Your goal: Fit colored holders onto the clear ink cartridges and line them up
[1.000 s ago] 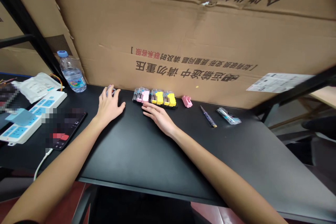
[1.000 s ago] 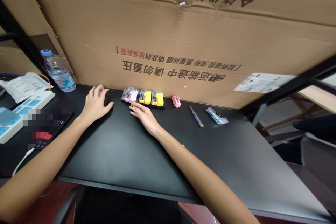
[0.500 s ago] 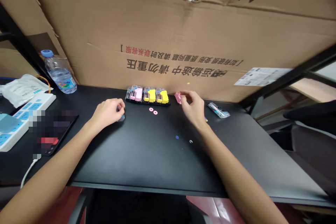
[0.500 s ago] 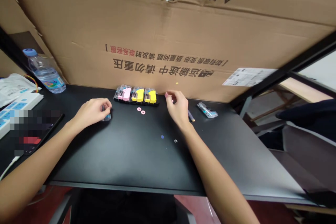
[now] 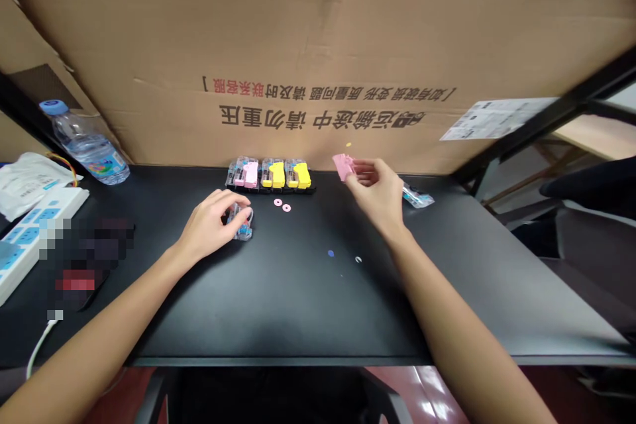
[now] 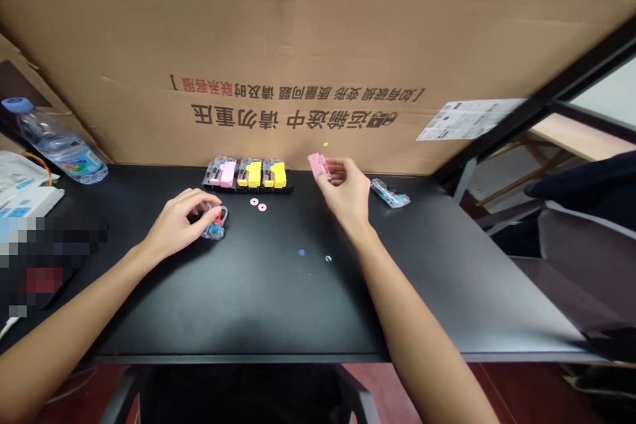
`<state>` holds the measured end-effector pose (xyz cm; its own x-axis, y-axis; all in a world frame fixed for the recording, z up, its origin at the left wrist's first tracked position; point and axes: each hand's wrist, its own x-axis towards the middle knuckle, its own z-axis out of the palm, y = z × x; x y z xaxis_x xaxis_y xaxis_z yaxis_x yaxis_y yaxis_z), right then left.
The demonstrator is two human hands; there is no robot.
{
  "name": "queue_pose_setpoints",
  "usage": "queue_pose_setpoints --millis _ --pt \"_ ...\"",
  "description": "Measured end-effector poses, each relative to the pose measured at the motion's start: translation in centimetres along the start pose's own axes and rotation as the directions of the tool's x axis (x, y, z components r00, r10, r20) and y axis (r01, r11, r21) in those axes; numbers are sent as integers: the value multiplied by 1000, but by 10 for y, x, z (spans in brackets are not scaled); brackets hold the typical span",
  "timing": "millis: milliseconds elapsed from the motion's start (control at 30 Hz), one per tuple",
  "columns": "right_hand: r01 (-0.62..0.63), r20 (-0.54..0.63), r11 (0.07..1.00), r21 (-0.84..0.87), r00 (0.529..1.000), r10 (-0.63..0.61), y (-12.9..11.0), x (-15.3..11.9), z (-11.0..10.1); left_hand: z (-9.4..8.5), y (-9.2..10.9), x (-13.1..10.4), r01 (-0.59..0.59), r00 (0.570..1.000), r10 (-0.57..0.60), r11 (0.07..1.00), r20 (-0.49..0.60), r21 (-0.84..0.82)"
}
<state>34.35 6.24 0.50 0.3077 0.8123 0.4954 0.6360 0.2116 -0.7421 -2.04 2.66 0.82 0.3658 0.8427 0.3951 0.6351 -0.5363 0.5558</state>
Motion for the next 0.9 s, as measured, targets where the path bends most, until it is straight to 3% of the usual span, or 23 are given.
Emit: queue_pose_setpoints --millis 100,200,300,367,467,533,600,733,900 --pt "-142 238 936 323 969 65 -30 -24 14 7 15 -3 -40 998 39 999 -57 -16" --pt "-361 560 828 430 825 69 -61 -60 35 16 24 -8 -44 999 44 999 -1 -22" --pt "-442 662 769 462 749 33 -83 -88 48 20 24 -11 -55 998 56 998 43 -10" --pt "-471 691 748 469 722 21 -88 -95 50 20 21 -11 -79 995 79 997 61 -5" --pt "-348 655 844 408 755 -5 -82 -88 45 17 18 -10 -96 990 93 995 102 20" --pt "-154 575 944 293 817 -45 -73 -78 42 17 16 -9 -100 984 92 994 153 42" --pt "26 538 987 158 836 -108 -61 -71 41 17 15 -9 -108 976 94 992 195 64" --pt "208 559 977 44 805 -197 -44 -66 47 20 14 -9 -100 976 77 989 203 106" --pt "251 608 965 72 756 -242 -39 -67 47 21 13 -10 -66 978 46 993 203 95"
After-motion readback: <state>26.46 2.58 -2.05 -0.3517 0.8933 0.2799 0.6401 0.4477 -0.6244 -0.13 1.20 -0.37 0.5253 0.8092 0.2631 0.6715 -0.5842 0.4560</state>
